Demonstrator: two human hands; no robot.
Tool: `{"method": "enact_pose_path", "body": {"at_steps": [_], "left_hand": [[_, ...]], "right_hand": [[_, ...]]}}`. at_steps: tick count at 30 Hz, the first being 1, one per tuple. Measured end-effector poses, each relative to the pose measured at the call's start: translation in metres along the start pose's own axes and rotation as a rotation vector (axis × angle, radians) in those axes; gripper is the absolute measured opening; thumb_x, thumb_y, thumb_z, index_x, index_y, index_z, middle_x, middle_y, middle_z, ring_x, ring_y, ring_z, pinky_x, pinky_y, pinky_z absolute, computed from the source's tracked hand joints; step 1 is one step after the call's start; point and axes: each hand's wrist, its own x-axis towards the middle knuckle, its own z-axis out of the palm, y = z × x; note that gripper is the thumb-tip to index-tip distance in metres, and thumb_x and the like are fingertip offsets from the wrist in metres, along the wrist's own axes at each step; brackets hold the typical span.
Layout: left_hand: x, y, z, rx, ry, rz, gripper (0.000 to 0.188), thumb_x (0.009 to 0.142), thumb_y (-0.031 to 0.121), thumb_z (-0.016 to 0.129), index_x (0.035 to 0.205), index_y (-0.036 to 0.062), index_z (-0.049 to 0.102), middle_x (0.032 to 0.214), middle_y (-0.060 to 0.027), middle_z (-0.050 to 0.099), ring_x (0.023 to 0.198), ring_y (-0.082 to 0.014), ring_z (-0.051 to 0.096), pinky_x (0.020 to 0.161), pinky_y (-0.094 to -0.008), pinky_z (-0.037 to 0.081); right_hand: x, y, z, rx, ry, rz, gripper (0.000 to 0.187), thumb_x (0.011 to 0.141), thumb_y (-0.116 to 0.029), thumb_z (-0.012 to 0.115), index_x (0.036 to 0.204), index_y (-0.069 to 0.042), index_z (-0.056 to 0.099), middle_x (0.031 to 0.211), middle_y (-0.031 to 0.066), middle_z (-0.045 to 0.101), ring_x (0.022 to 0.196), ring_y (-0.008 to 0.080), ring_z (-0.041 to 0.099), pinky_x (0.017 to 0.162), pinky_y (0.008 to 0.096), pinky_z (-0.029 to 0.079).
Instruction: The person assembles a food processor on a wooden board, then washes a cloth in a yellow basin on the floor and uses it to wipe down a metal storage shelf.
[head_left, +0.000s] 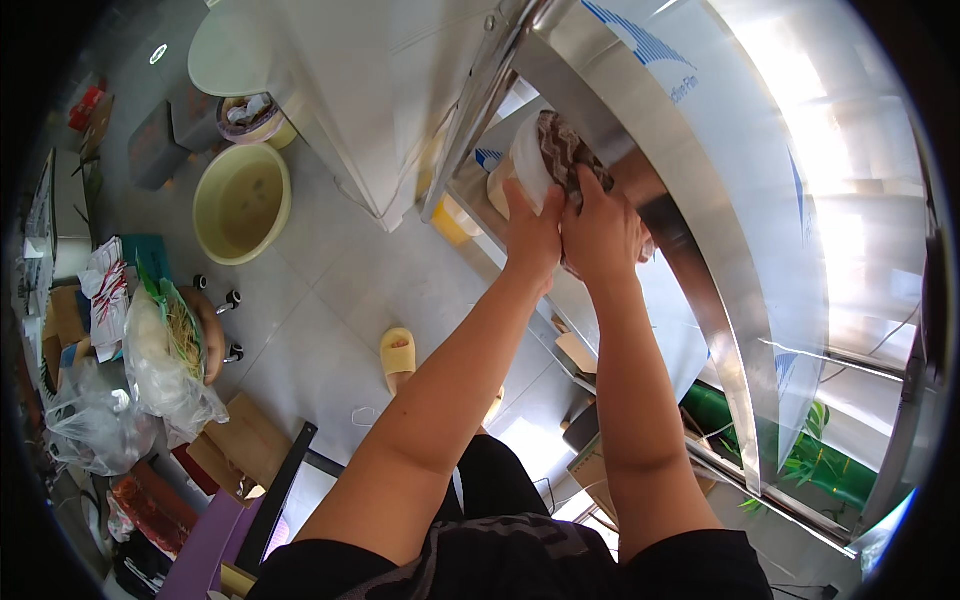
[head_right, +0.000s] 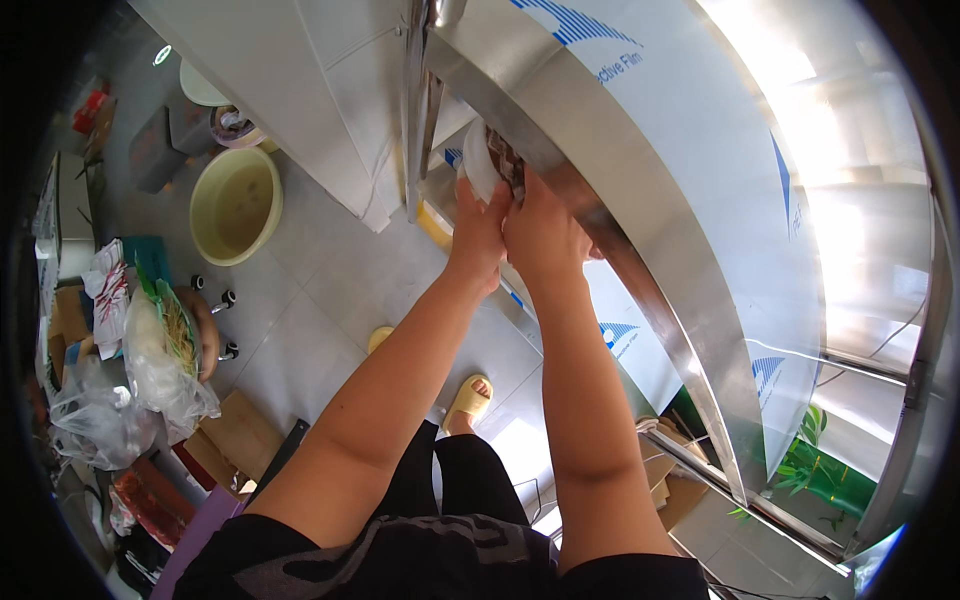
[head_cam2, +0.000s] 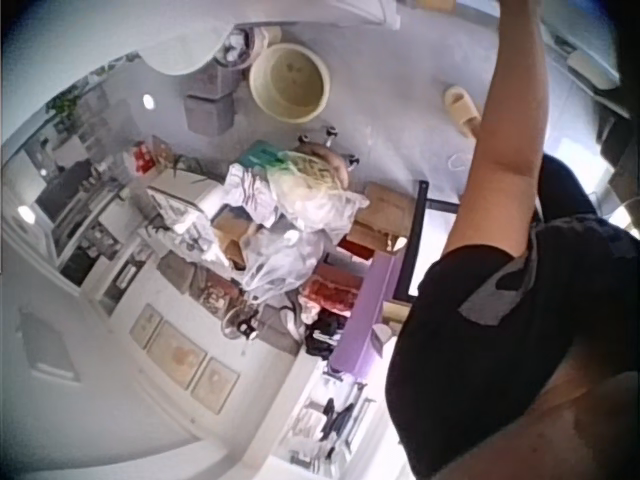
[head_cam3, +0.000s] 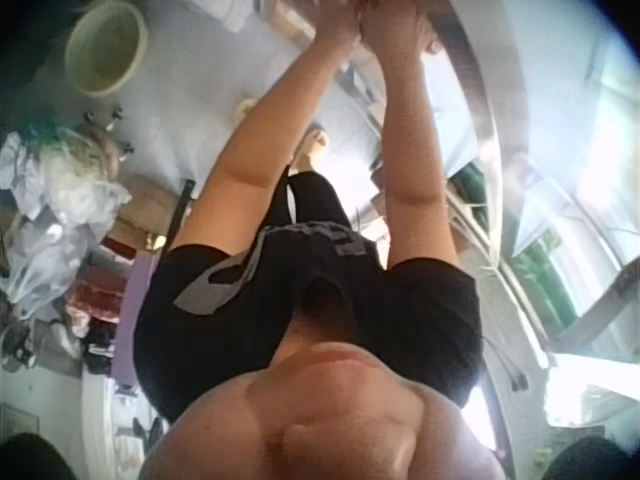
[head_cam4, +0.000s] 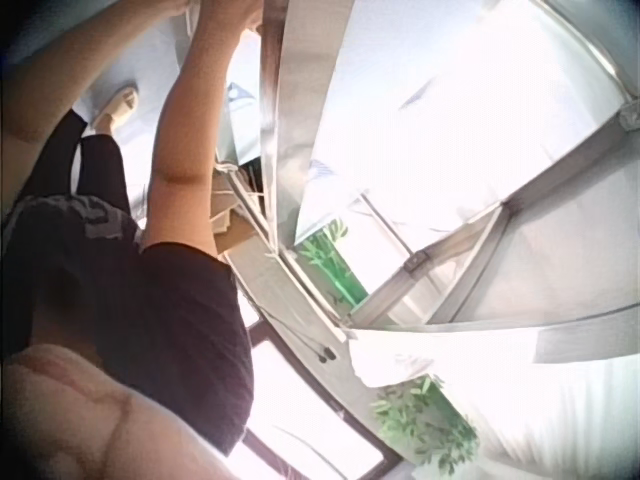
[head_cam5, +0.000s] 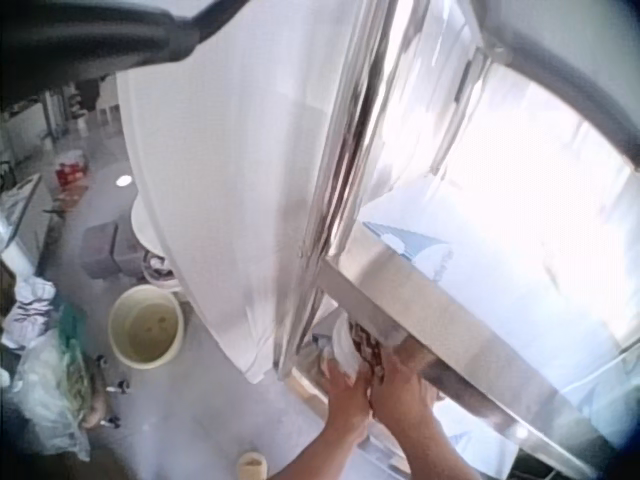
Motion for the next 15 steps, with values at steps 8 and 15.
{"method": "enact_pose_path", "body": {"at_steps": [8, 15], "left_hand": [[-0.004, -0.001, 0.011, 0.158, 0.24, 0.027, 0.072, 0.087, 0.021, 0.05, 0.135, -0.0023, 0.002, 0.13, -0.0196, 0.034, 0.114, -0.0264, 0.04, 0.094, -0.029, 0.033], [-0.005, 0.008, 0.008, 0.033, 0.068, -0.056, 0.074, 0.088, 0.025, 0.05, 0.137, 0.0121, -0.004, 0.126, -0.0138, 0.037, 0.105, -0.025, 0.045, 0.08, -0.0363, 0.041]], "right_hand": [[-0.011, 0.033, 0.008, -0.119, 0.184, -0.141, 0.035, 0.073, -0.017, 0.056, 0.108, -0.014, 0.058, 0.106, 0.0184, 0.055, 0.1, 0.0369, 0.051, 0.085, 0.0443, 0.038], [0.009, 0.028, 0.011, -0.022, 0.194, -0.022, 0.033, 0.075, -0.021, 0.054, 0.107, -0.015, 0.058, 0.087, 0.0153, 0.062, 0.088, 0.0308, 0.058, 0.079, 0.0382, 0.042]]}}
